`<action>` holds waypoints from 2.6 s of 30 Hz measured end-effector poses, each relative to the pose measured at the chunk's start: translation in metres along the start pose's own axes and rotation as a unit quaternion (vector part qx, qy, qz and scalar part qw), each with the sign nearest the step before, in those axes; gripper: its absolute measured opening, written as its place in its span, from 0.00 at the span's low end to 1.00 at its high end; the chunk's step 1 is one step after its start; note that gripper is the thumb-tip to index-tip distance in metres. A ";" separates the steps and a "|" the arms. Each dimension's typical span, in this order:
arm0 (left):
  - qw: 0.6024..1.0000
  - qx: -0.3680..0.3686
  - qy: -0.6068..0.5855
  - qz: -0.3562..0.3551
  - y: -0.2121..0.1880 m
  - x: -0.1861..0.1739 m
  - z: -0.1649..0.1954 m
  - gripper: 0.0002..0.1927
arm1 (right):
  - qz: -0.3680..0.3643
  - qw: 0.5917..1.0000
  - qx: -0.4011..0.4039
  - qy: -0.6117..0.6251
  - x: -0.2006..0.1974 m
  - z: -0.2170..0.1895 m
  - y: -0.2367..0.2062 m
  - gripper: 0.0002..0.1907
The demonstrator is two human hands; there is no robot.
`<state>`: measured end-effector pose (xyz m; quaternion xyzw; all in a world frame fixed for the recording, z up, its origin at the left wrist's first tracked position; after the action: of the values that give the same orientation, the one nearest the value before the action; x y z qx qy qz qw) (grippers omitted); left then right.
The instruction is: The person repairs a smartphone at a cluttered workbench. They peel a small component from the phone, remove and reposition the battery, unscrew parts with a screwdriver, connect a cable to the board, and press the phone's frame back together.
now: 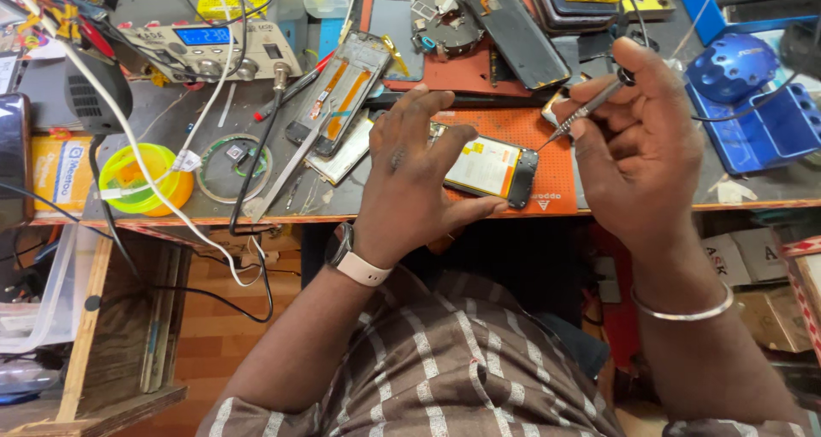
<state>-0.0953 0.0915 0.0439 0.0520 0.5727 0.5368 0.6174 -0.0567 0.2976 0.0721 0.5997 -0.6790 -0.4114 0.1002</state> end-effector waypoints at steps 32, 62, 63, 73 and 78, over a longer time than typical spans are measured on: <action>0.996 0.031 0.069 0.039 0.029 0.016 -0.003 0.08 | 0.006 0.996 -0.049 -0.075 0.006 0.008 0.000 0.28; 0.997 0.055 -0.043 -0.018 0.006 0.009 0.018 0.29 | -0.029 0.986 -0.074 -0.149 0.013 -0.018 0.026 0.23; 0.998 0.049 -0.041 -0.024 0.005 0.010 0.018 0.28 | -0.009 0.986 -0.060 -0.157 0.011 -0.016 0.026 0.22; 0.998 0.051 -0.031 -0.022 0.006 0.008 0.019 0.27 | -0.024 0.999 0.008 -0.027 0.019 -0.013 0.030 0.24; 0.998 0.044 -0.041 -0.032 0.006 0.010 0.020 0.27 | -0.029 0.985 0.039 -0.164 0.014 -0.015 0.032 0.24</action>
<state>-0.0860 0.1127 0.0486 0.0823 0.5714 0.4883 0.6544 -0.0741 0.2764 0.0986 0.5471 -0.6842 -0.4799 -0.0483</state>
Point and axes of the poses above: each hand's wrist, its own y-axis towards the middle knuckle, its own x-axis out of the palm, z = x × y, the point moved 6 cm from there along y, towards the middle knuckle, and after that the axes turned 2 degrees about y, right-handed, at the moved point
